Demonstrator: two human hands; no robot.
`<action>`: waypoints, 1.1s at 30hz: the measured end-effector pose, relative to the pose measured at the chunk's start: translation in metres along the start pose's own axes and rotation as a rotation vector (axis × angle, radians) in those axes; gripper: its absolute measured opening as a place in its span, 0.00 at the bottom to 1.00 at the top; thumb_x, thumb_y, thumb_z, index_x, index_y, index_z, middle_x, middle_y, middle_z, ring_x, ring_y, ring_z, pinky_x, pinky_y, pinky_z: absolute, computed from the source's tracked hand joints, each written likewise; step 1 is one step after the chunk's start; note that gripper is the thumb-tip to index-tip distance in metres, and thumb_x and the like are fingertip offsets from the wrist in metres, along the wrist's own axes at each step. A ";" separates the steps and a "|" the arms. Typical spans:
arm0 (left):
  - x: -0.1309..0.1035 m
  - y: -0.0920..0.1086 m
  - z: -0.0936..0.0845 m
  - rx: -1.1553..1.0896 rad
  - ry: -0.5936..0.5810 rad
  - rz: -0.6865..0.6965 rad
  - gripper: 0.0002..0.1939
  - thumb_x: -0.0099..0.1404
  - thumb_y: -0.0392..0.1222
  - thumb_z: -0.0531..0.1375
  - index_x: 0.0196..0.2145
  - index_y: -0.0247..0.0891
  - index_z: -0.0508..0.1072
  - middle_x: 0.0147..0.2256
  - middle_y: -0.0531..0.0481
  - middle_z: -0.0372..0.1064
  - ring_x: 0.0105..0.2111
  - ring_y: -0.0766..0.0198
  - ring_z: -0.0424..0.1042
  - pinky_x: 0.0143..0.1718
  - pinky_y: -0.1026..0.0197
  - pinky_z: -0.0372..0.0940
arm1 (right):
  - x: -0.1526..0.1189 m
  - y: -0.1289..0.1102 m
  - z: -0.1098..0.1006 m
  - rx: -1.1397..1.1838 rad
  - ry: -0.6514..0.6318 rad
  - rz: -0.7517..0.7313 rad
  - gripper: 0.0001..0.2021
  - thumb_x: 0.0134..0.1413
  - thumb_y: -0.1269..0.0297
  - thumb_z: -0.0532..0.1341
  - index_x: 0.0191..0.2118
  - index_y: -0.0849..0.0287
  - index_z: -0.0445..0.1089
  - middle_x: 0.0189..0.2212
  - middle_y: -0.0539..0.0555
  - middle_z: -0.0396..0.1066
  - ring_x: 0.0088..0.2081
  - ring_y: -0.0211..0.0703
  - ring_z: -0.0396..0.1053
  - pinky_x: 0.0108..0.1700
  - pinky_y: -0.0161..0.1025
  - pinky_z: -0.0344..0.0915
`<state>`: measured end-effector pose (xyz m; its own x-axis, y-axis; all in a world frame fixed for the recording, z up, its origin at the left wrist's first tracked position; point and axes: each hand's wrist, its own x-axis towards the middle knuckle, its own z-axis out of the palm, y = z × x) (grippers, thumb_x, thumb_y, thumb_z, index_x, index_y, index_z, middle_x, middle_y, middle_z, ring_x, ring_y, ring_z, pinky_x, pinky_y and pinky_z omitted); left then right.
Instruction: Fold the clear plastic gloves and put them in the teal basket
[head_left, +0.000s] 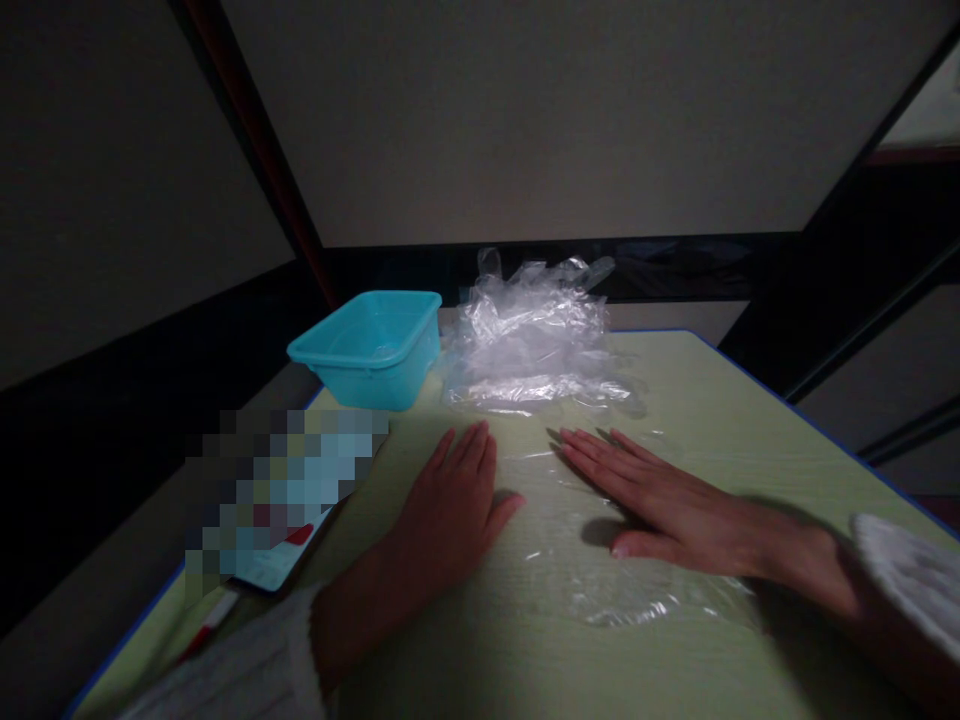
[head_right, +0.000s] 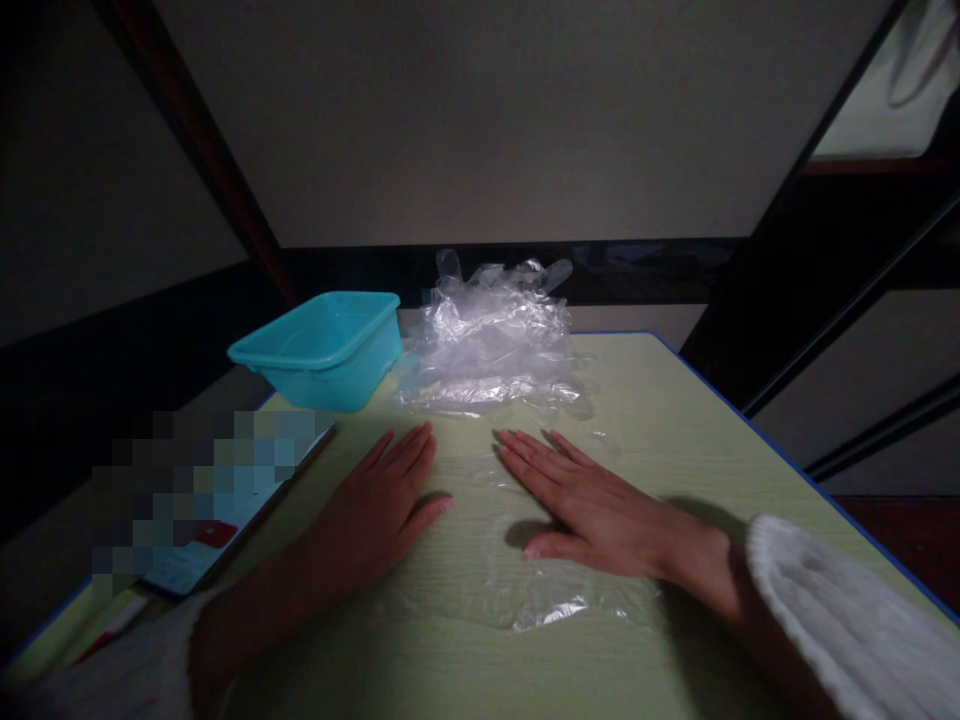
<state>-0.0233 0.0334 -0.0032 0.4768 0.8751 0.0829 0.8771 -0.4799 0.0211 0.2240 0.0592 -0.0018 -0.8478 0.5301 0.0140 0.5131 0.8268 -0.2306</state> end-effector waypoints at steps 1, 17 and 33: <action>-0.001 0.002 0.000 -0.026 0.004 0.017 0.29 0.66 0.48 0.50 0.55 0.19 0.57 0.58 0.27 0.51 0.59 0.46 0.52 0.59 0.44 0.48 | 0.000 -0.001 -0.001 0.012 -0.003 -0.007 0.40 0.57 0.43 0.45 0.65 0.61 0.25 0.65 0.64 0.32 0.64 0.54 0.33 0.61 0.60 0.34; -0.005 0.013 0.007 -0.161 0.027 0.099 0.26 0.67 0.47 0.48 0.56 0.24 0.57 0.57 0.31 0.55 0.59 0.49 0.54 0.57 0.43 0.52 | -0.003 -0.004 0.001 0.032 -0.037 -0.025 0.41 0.57 0.44 0.49 0.64 0.59 0.23 0.65 0.62 0.32 0.64 0.54 0.33 0.61 0.59 0.36; 0.001 0.002 0.007 -0.130 0.027 0.017 0.28 0.67 0.49 0.48 0.57 0.26 0.55 0.61 0.32 0.46 0.62 0.46 0.43 0.58 0.37 0.45 | -0.006 0.001 -0.003 -0.064 0.034 0.000 0.42 0.56 0.44 0.49 0.64 0.59 0.20 0.64 0.63 0.32 0.63 0.56 0.37 0.60 0.59 0.39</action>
<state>-0.0209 0.0338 -0.0101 0.4879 0.8658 0.1110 0.8533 -0.4999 0.1485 0.2300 0.0577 0.0011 -0.8432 0.5355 0.0473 0.5218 0.8365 -0.1677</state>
